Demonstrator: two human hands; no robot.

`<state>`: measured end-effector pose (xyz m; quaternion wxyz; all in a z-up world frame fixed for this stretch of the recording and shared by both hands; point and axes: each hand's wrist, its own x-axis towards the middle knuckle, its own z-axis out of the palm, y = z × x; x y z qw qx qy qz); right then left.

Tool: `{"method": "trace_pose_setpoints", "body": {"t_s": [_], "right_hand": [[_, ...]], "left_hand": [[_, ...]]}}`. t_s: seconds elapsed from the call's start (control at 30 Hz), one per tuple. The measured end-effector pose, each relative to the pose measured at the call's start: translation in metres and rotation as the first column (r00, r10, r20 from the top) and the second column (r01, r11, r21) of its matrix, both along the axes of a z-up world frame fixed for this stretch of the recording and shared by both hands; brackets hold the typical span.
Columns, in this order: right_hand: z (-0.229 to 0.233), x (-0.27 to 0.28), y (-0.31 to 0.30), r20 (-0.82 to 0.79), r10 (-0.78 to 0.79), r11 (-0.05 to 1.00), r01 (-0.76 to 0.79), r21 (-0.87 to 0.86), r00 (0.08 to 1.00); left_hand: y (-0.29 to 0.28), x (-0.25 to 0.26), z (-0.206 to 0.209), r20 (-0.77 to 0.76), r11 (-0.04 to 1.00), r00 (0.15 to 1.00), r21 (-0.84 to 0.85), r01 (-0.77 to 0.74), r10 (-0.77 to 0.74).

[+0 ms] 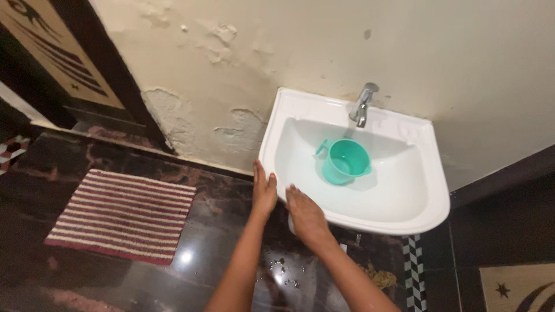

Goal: The person washes their hands at a bathroom sink using a sponge and water from the faucet. They rinse the sponge, fill a green cup with water, and repeatedly rinse their hands and the sink basin before hanging the cup on a wall hook.

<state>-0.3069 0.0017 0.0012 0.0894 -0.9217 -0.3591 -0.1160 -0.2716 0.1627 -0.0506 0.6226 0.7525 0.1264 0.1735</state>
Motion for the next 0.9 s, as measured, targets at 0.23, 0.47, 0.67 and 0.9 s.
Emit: {"method": "trace_pose_setpoints", "body": {"t_s": [0.23, 0.47, 0.67, 0.9], "right_hand": [[0.051, 0.008, -0.090, -0.444, -0.293, 0.941, 0.337, 0.022, 0.847], [-0.010, 0.132, -0.127, -0.119, -0.204, 0.965, 0.220, 0.144, 0.972], [0.000, 0.151, -0.146, -0.313, -0.221, 0.975, 0.209, -0.073, 0.924], [0.122, 0.118, -0.107, -0.353, -0.046, 0.939, -0.080, -0.334, 0.934]], "left_hand": [[-0.023, -0.012, 0.054, -0.102, 0.886, 0.987, 0.459, -0.063, 0.123], [-0.024, -0.006, 0.075, -0.199, 0.733, 0.959, 0.680, -0.015, 0.203], [-0.012, -0.010, 0.085, -0.355, 0.416, 0.929, 0.865, 0.282, 0.109], [0.001, 0.034, 0.091, -0.440, 0.226, 0.897, 0.879, 0.420, 0.044]]}}
